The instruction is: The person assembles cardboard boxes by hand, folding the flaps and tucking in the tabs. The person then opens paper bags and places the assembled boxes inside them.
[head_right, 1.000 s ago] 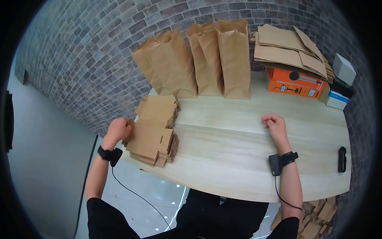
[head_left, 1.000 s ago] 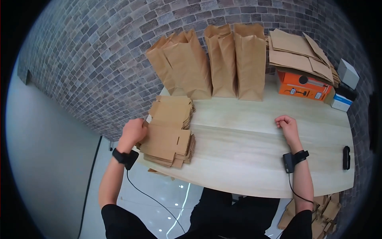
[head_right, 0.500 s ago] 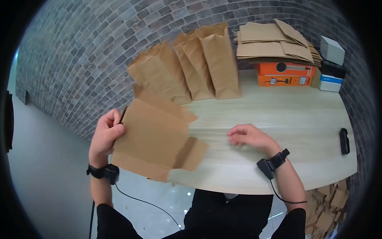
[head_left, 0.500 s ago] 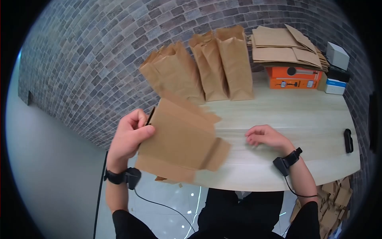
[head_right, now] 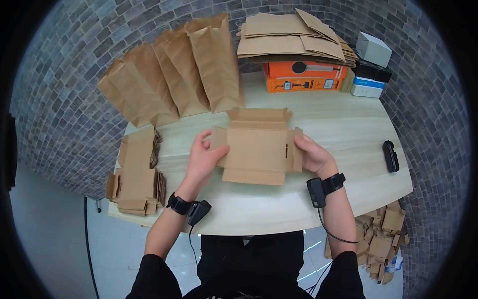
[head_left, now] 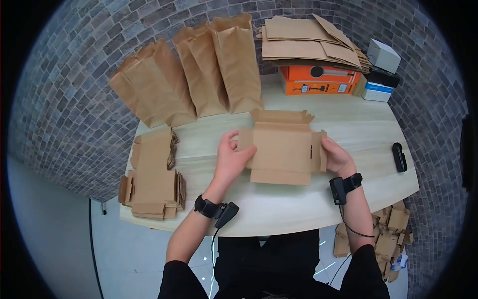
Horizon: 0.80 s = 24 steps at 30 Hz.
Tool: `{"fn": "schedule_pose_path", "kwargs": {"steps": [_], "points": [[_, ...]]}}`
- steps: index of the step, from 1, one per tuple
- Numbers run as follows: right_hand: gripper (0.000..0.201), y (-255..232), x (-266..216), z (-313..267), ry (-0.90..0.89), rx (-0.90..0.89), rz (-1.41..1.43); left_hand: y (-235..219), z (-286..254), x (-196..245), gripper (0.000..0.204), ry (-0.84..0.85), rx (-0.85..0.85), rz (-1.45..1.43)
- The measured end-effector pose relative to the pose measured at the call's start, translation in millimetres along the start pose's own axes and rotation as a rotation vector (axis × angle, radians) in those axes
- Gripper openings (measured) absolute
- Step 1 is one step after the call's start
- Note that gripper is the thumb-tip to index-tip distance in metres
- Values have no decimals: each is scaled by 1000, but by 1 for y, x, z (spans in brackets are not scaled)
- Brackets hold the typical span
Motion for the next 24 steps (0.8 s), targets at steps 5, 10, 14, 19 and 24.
{"fn": "schedule_pose_path", "kwargs": {"steps": [5,10,14,19,24], "points": [[68,-4,-12,10,-24,123,-269,41,15,-44,48,-149,-301,73],[71,-15,5,18,5,214,-260,48,12,-52,65,-184,-306,-188],[77,-1,11,11,31,335,-242,38,3,-52,74,-317,-332,-208],[85,4,15,3,10,439,-230,37,-1,-58,78,-389,-390,-229],[80,12,17,-2,-174,364,-150,36,-5,-61,80,-318,-411,-210]]}}
Point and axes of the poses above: each hand's wrist, its own z-axis towards the middle knuckle, its own y-axis out of the palm, x = y × z, the point moved 8 cm from there along z, towards the middle knuckle, and after that the axes turned 5 degrees about x, right-handed, at the moved point
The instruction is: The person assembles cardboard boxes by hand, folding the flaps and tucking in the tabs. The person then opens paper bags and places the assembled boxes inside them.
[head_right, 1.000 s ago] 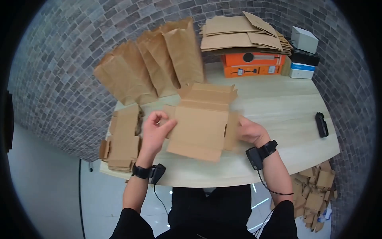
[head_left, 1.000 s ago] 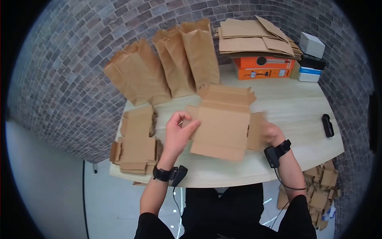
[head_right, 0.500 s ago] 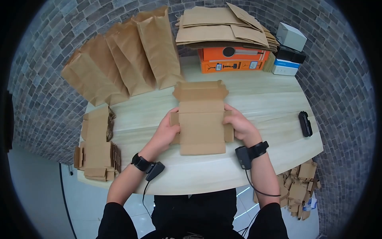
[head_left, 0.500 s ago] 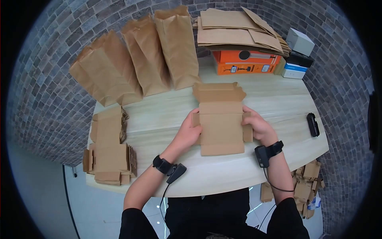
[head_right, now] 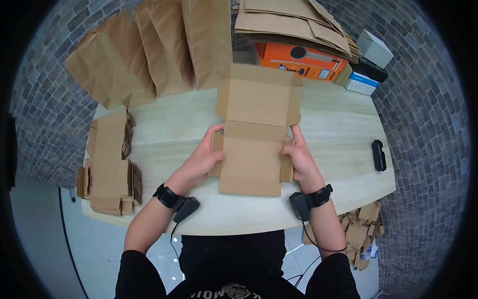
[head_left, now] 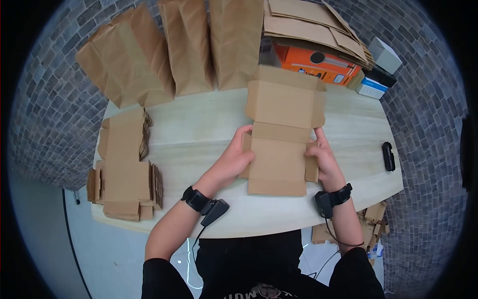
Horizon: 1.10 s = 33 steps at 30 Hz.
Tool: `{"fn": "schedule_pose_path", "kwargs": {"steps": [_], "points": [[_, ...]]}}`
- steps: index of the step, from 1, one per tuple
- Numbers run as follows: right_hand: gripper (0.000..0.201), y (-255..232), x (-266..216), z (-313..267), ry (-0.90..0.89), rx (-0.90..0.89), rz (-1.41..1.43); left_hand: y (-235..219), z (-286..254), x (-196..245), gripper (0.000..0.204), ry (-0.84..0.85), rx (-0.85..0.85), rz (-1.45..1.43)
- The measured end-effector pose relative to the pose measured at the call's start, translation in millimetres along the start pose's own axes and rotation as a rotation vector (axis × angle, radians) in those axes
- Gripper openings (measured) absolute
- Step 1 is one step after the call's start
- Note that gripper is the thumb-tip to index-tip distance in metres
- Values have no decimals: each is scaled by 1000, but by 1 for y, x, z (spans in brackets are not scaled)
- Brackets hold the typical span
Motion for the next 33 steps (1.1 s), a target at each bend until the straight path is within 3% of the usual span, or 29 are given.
{"fn": "schedule_pose_path", "kwargs": {"steps": [4,6,10,12,13,14,15,16,18,19,20,22,26,29,33], "points": [[66,-23,15,8,48,42,-133,1,-9,18,84,140,66,80],[52,-12,3,3,-40,62,-46,-2,-8,19,85,146,65,56],[47,-26,-3,9,-143,175,77,3,-9,29,87,223,46,121],[44,-32,-12,8,-245,258,-194,3,-6,22,85,197,42,100],[44,-33,-9,8,-244,262,-193,2,-4,16,84,171,43,80],[43,-33,-7,8,-274,268,-405,2,-2,13,84,169,41,82],[41,-31,-6,8,-301,271,-617,2,-2,15,82,250,43,143],[41,-25,-7,6,-298,272,-615,3,-3,18,80,330,46,204],[51,3,-21,-2,-485,145,-627,6,-4,15,78,374,62,246],[69,7,-22,-1,-501,103,-640,10,-5,19,77,423,78,287],[69,9,-20,-2,-499,100,-640,12,-5,19,77,422,82,287],[83,16,-17,-8,-456,118,-575,21,-14,33,81,595,128,561],[78,6,-21,-6,-449,101,-629,12,-10,30,81,468,92,473],[62,5,-29,-4,-468,35,-835,7,-5,31,86,384,-3,311],[40,-4,-29,0,-272,5,-404,6,-8,29,86,256,11,136]]}}
Point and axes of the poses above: each hand's wrist, its own z-axis towards the middle knuckle, its own y-axis out of the palm, x = y × z, the point moved 8 cm from there along z, towards the middle knuckle, and after that the axes turned 5 degrees about x, right-handed, at the moved point
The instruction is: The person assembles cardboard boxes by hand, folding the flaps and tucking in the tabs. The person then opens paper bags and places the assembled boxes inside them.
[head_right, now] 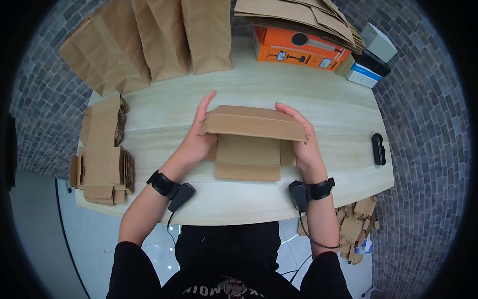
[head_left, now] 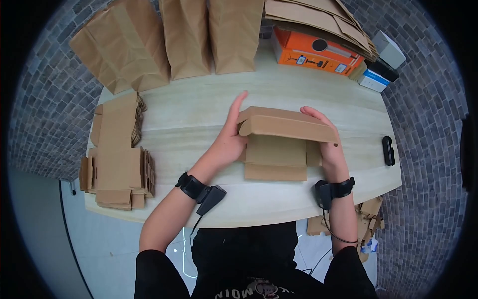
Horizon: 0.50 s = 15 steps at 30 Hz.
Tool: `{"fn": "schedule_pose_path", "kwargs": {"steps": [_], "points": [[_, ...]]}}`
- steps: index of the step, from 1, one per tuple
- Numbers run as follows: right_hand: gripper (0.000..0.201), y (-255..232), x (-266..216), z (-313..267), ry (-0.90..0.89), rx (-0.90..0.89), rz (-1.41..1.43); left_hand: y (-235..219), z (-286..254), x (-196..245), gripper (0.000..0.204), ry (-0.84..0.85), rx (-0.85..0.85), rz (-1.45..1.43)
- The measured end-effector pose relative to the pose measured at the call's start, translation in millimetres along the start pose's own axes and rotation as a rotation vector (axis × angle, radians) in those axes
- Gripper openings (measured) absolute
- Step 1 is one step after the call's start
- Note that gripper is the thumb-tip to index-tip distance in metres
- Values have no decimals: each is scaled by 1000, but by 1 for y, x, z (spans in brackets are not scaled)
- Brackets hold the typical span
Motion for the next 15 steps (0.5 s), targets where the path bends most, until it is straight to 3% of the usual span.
{"fn": "schedule_pose_path", "kwargs": {"steps": [4,8,11,13,15], "points": [[30,-16,16,7,39,93,342,-7,4,-6,85,-44,33,-61],[28,-25,26,9,114,149,410,-7,-1,4,72,-81,128,-165],[30,-24,29,7,194,191,432,-6,7,-8,65,-64,66,-230],[36,-15,27,7,207,71,427,-8,7,-17,64,-132,35,-324],[38,-11,29,5,219,60,416,-8,8,-26,63,-195,9,-419]]}}
Point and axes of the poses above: each hand's wrist, its own z-axis towards the middle knuckle, its own y-axis out of the palm, x = y × z, the point moved 8 cm from there along z, towards the middle knuckle, and after that the axes turned 5 degrees about x, right-handed, at the moved point
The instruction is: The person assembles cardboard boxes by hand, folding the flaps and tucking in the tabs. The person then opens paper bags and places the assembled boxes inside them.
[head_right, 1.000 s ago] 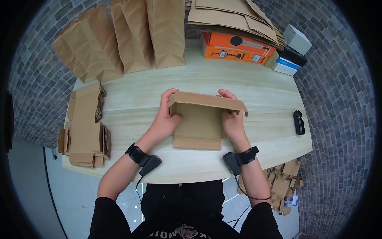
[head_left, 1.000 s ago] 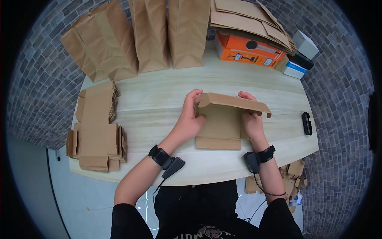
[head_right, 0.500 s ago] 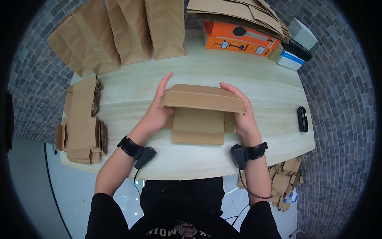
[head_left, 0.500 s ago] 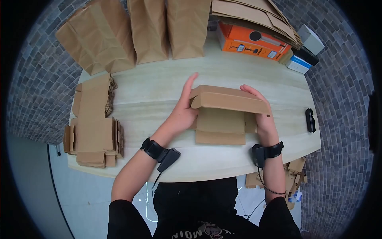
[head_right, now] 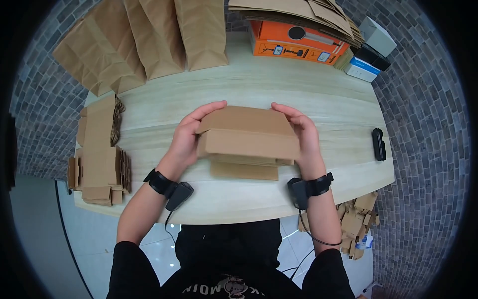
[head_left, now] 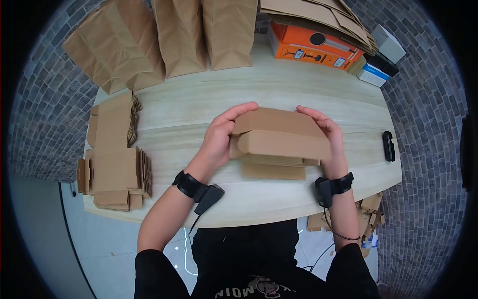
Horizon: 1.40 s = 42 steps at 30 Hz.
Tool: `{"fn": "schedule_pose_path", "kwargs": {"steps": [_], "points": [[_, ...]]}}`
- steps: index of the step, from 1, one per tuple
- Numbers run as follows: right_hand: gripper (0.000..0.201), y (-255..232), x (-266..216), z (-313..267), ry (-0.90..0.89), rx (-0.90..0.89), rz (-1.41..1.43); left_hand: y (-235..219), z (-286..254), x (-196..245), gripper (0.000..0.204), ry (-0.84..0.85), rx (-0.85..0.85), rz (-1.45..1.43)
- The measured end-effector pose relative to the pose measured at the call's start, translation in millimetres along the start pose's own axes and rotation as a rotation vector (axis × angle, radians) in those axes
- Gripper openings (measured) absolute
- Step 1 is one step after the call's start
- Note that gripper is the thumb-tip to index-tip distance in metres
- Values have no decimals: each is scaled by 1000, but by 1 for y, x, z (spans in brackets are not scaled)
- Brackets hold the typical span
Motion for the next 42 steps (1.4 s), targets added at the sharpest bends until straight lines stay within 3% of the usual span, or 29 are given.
{"fn": "schedule_pose_path", "kwargs": {"steps": [3,5,9,11,13,16,18,20,26,29,31,34,35,37,40,42], "points": [[40,10,3,-5,-31,28,-85,8,0,0,60,25,-108,-193],[36,14,3,-9,-17,127,-111,14,-5,-1,58,-24,17,-369],[24,-2,8,-10,-43,220,-197,10,-7,-2,61,-65,3,-252],[23,-7,5,-11,-25,249,-278,0,-4,-6,61,-42,87,10],[22,-12,4,-10,-8,278,-359,0,-5,-5,56,-14,135,-13],[25,-6,0,-8,-49,207,-284,-4,-2,-1,47,68,202,-13],[31,21,-10,-10,-70,-2,-164,-7,0,1,42,127,220,7],[35,18,-6,-9,-70,-23,-141,-12,-1,5,32,193,266,105],[39,34,-3,-18,-57,-39,-239,-13,-6,7,30,150,378,244],[41,36,3,-19,25,-103,-238,-20,-2,11,31,210,338,257],[43,38,8,-16,74,-319,-126,-26,-1,15,31,255,325,279],[45,42,7,-16,26,-386,-244,-25,-2,17,31,309,325,303],[45,47,6,-19,27,-387,-243,-25,-2,18,31,318,339,305],[53,54,5,-26,-36,-283,-552,-26,-3,16,28,283,341,303],[67,66,7,-33,-165,-316,-611,-20,-5,19,22,269,349,203],[71,66,10,-33,-147,-296,-571,-16,-7,21,20,288,354,105]]}}
Point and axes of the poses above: each hand's wrist, its own z-axis towards the middle knuckle, its own y-axis out of the palm, x = y × z, the point moved 8 cm from there along z, towards the middle knuckle, and after that the axes turned 5 degrees about x, right-handed, at the moved point
